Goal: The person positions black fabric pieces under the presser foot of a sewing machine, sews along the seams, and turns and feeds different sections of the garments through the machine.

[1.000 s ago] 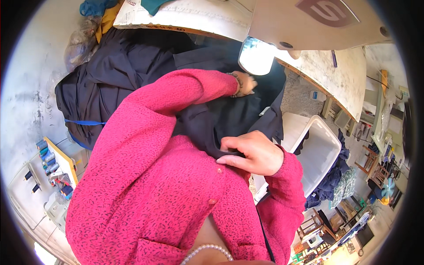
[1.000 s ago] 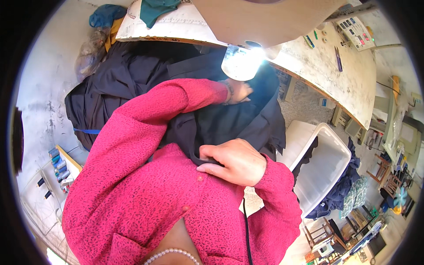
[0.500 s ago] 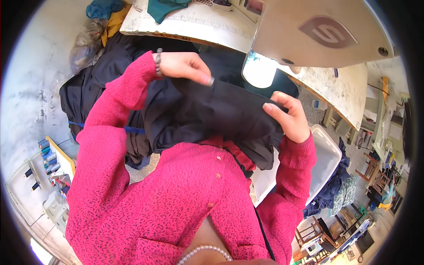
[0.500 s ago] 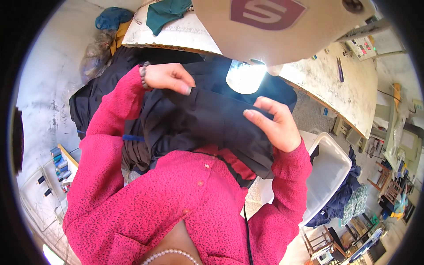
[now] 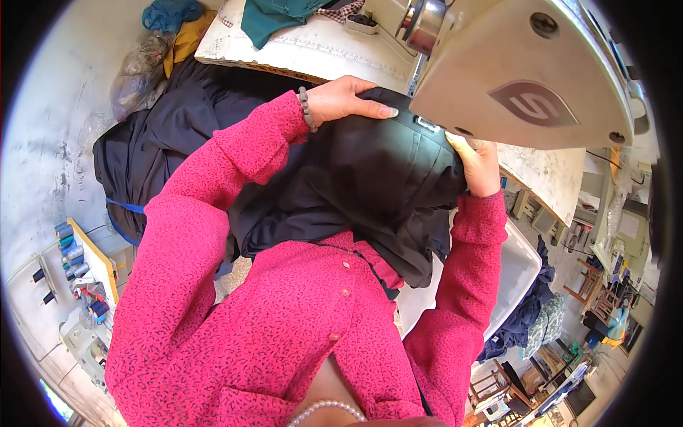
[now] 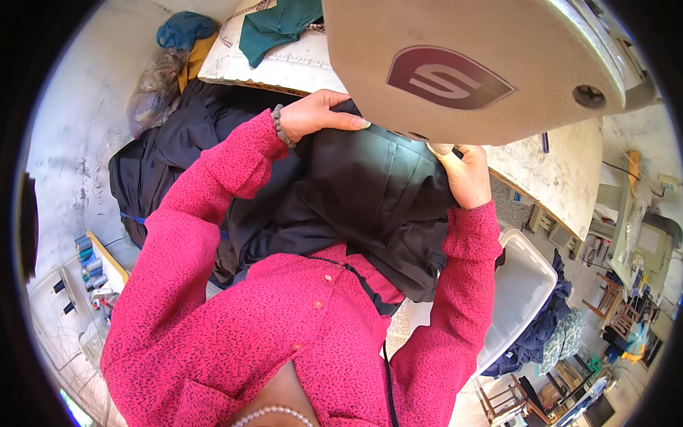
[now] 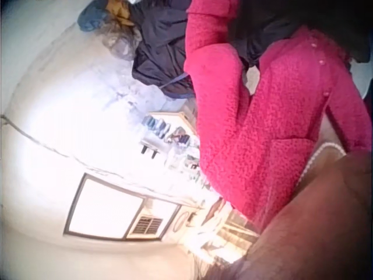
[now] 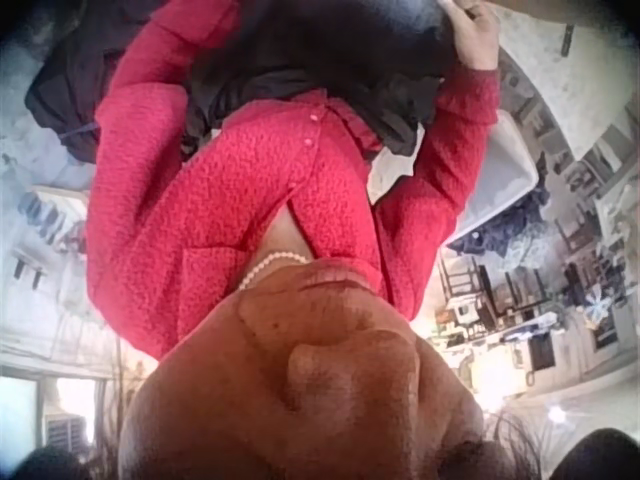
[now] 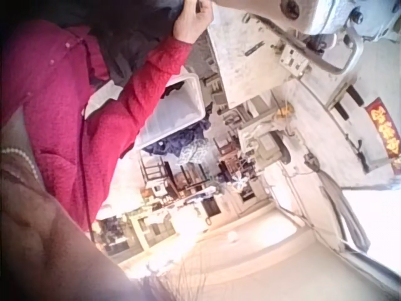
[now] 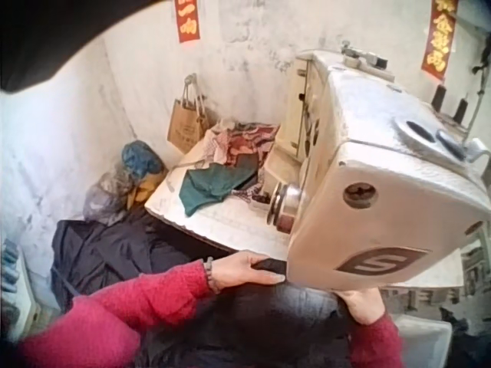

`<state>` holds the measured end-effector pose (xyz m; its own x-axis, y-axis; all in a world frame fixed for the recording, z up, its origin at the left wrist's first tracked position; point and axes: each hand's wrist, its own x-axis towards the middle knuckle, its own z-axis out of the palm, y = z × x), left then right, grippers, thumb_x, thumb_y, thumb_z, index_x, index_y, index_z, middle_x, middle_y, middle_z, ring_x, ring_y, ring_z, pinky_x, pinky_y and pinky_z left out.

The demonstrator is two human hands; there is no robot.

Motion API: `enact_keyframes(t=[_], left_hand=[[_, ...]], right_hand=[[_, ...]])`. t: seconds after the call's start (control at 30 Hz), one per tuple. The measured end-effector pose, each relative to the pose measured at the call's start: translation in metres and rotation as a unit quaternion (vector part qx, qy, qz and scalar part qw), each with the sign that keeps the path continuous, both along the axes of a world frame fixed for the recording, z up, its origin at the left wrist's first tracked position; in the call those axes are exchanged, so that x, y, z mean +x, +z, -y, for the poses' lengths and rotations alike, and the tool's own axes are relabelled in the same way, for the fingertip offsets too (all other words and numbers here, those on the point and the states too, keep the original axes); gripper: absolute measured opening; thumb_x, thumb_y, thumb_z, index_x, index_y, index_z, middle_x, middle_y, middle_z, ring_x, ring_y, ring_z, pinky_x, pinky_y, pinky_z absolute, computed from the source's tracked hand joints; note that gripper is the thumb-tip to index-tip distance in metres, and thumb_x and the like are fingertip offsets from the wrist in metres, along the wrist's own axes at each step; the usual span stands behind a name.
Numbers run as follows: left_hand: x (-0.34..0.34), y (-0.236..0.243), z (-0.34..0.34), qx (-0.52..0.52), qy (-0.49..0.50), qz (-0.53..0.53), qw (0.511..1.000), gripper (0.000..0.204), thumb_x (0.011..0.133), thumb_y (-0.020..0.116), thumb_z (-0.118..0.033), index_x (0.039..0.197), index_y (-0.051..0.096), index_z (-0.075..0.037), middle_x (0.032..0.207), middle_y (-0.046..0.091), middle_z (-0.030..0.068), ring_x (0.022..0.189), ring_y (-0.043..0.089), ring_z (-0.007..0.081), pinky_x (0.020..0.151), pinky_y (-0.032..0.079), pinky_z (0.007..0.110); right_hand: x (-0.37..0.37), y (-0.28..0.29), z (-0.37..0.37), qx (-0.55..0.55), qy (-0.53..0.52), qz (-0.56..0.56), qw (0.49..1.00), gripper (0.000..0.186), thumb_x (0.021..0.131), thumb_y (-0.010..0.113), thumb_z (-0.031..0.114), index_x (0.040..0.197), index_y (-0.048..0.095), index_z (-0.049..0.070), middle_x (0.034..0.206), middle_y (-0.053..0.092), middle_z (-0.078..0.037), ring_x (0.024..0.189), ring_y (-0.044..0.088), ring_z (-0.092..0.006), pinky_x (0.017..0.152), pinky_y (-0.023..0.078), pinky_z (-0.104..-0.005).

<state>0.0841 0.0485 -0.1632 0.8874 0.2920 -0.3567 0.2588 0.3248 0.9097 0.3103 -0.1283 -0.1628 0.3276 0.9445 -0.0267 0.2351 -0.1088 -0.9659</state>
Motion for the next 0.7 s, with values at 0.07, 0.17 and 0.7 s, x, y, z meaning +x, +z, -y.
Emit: enact_keyframes(t=[0.07,0.17,0.7], left_hand=[[0.004,-0.004,0.001,0.022,0.013,0.015,1.0,0.043,0.086,0.067,-0.023,0.12,0.059,0.001,0.109,0.064,0.0031,0.097,0.057,0.0096,0.089,0.044,0.026],[0.008,-0.005,0.001,0.062,0.033,0.043,0.997,0.05,0.085,0.068,-0.03,0.123,0.057,0.001,0.111,0.064,0.0038,0.101,0.055,0.0102,0.094,0.041,0.026],[0.023,-0.002,0.004,0.052,0.107,0.076,0.99,0.046,0.089,0.064,-0.027,0.121,0.057,0.005,0.112,0.063,0.0062,0.1,0.057,0.0113,0.092,0.044,0.025]], right_hand=[[0.0,-0.003,-0.001,0.017,-0.011,-0.005,1.0,0.019,0.083,0.067,0.011,0.098,0.068,-0.001,0.094,0.068,-0.003,0.087,0.06,-0.0114,0.08,0.046,-0.0272],[0.005,-0.012,-0.001,0.04,-0.028,-0.008,0.999,0.02,0.082,0.067,0.005,0.101,0.066,-0.001,0.096,0.067,-0.005,0.089,0.06,-0.0137,0.081,0.047,-0.0282],[0.025,-0.039,-0.001,0.044,-0.071,0.089,0.992,0.03,0.083,0.068,0.018,0.105,0.062,-0.002,0.101,0.064,-0.008,0.092,0.059,-0.018,0.083,0.047,-0.0321]])
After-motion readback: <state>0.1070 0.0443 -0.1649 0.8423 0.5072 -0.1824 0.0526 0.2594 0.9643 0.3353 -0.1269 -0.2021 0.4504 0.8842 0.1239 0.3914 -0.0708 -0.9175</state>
